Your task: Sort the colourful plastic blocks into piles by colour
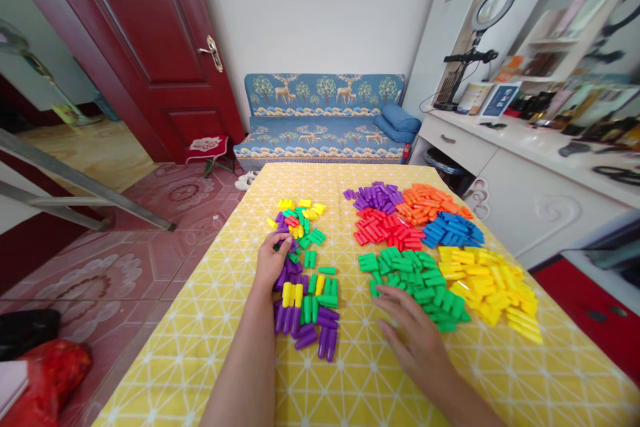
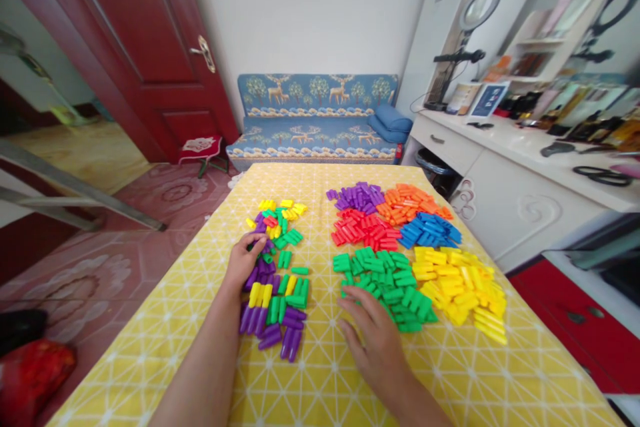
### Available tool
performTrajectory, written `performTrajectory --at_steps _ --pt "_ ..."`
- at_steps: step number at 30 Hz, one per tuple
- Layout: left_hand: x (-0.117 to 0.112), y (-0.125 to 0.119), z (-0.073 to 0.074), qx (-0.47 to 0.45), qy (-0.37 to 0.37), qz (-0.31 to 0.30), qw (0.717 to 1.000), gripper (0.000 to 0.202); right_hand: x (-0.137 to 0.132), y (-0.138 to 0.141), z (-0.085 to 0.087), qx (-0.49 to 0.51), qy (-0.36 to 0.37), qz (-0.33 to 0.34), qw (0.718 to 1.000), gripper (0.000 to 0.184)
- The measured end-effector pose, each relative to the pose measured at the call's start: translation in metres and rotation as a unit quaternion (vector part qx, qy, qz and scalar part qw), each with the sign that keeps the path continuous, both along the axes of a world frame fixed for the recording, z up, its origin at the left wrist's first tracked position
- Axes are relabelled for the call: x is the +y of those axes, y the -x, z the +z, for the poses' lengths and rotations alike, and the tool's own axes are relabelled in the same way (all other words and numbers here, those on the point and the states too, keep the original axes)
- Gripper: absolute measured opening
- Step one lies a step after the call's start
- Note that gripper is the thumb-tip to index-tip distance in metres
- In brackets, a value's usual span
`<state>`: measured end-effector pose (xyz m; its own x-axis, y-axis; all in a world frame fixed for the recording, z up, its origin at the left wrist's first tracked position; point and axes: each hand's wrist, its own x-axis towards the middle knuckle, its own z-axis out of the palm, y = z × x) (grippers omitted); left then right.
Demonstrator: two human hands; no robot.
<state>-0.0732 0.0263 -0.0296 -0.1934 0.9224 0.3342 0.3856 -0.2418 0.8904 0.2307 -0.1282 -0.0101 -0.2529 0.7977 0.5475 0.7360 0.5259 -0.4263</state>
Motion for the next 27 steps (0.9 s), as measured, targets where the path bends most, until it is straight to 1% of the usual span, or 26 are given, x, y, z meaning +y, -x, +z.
performTrajectory --at_steps 2,4,6,8,12,16,18,20,23,27 --pt "-0.001 0.0 0.001 -0.004 -0.002 0.002 1.0 0.022 0.005 0.035 -0.003 0.0 0.054 0.046 0.997 0.047" --pt "-0.001 -0.001 0.002 -0.007 -0.001 0.002 1.0 0.022 0.015 0.063 -0.007 0.001 0.096 0.05 0.994 0.057" --pt "-0.002 -0.001 0.002 -0.01 0.002 0.001 1.0 0.022 0.028 0.08 -0.008 0.009 0.123 0.037 0.992 0.062" --pt "-0.001 0.0 0.002 -0.011 0.003 0.002 1.0 0.022 0.042 0.09 -0.006 0.014 0.139 0.026 0.99 0.063" --pt "0.0 0.001 0.0 -0.015 0.004 0.003 1.0 0.022 0.061 0.1 0.0 -0.013 0.153 0.008 0.988 0.058" --pt "0.001 0.002 -0.001 -0.017 0.001 -0.001 1.0 0.022 0.066 0.106 0.004 -0.042 0.139 -0.009 0.989 0.045" --pt "0.001 0.001 -0.001 -0.02 0.002 0.001 1.0 0.023 0.065 0.107 0.004 -0.042 0.132 -0.012 0.99 0.043" --pt "0.001 0.001 0.0 -0.021 0.003 0.004 1.0 0.023 0.064 0.107 0.003 -0.037 0.123 0.0 0.992 0.043" --pt "-0.001 -0.001 0.002 -0.024 0.007 0.009 1.0 0.023 0.061 0.106 0.001 -0.029 0.088 0.033 0.995 0.042" --pt "-0.002 -0.002 0.004 -0.021 0.007 0.006 1.0 0.023 0.058 0.106 -0.002 -0.032 0.054 0.053 0.997 0.035"
